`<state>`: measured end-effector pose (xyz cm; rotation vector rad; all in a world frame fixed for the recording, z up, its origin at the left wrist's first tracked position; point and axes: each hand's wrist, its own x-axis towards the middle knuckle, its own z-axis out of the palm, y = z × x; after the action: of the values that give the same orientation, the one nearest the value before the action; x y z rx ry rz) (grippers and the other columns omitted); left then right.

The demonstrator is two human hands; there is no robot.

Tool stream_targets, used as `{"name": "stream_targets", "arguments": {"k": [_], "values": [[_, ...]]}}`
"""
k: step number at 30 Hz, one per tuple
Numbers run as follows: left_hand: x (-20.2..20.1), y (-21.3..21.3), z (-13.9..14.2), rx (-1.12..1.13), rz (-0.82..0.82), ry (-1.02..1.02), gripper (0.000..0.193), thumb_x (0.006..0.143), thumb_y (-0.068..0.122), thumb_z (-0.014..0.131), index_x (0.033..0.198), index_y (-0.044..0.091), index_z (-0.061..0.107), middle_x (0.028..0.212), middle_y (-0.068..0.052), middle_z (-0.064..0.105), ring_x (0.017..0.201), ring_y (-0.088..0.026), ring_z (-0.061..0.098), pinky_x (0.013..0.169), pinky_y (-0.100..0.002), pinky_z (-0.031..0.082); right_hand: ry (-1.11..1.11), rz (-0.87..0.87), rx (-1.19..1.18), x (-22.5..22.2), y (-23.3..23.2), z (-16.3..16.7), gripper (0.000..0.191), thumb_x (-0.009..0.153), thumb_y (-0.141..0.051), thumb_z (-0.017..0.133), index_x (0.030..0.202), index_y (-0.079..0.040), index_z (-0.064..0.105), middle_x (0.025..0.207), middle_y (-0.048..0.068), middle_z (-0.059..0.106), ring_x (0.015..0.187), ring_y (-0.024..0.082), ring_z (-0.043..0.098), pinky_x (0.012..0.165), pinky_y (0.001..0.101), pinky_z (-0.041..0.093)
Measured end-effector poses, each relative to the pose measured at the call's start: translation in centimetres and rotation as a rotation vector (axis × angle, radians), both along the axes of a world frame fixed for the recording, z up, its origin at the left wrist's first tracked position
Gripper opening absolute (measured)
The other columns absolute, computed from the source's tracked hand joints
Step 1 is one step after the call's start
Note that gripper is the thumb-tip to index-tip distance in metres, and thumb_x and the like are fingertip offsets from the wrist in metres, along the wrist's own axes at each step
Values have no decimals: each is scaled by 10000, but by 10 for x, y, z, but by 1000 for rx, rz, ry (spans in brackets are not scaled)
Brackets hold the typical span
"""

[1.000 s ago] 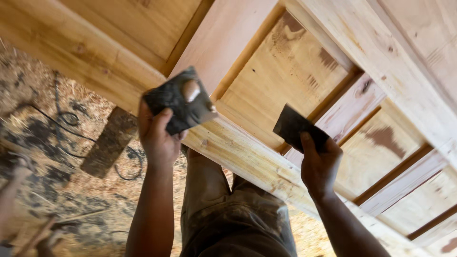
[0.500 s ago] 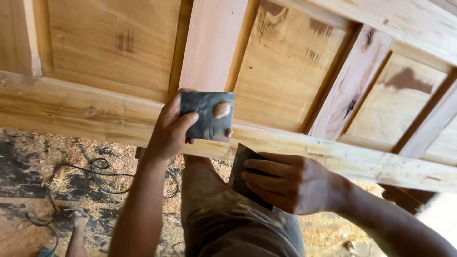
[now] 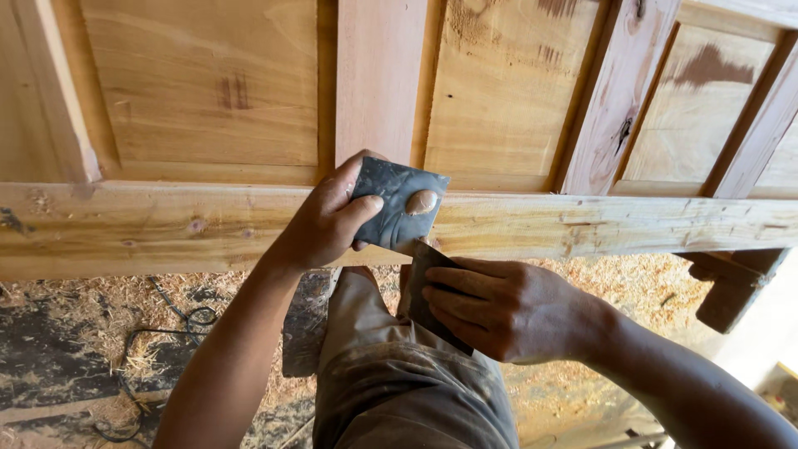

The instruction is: The person applies wood filler to holes and defects on a wooden panel door frame, holding a small metal scraper in each hand and pressing filler into spots across the frame. At the end they open a can of wood filler and stir it with a stick.

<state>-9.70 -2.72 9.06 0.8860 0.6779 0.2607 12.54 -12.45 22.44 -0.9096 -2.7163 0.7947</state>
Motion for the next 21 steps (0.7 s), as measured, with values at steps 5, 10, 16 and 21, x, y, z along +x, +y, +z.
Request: {"name": "stream_targets", "arguments": {"k": [5,10,16,21], "values": [[-7,10,-27,-18,97,-33,297,914,141,529,1205,79,529,894,-36,628,586,-67,574,434,-219,517,28,-64,-44,19,-4,-32,211,823,-103,723,1012,-20,766,1183,139,745,1150,298,704,947,400,593],[-37,21,-56,-21,633,47,380,922,107,568,1289,37,499,1032,-98,610,663,-133,596,469,-254,475,403,-515,-305,43,-9,-85,182,895,9,689,1070,29,732,1159,169,743,1101,321,744,924,355,624],[-34,-6,-97,197,1021,188,387,949,81,595,1310,27,467,1075,-137,586,710,-177,595,466,-302,461,758,-1430,-945,36,-24,-143,222,1019,-33,600,1190,95,662,1067,149,754,960,218,752,858,354,674],[-41,-17,-107,300,1016,183,382,972,102,605,1321,20,474,1072,-150,584,690,-193,585,442,-306,449,945,-1650,-1051,22,-28,-176,213,1031,-55,597,1153,101,677,1022,131,740,887,165,736,766,373,700]]}}
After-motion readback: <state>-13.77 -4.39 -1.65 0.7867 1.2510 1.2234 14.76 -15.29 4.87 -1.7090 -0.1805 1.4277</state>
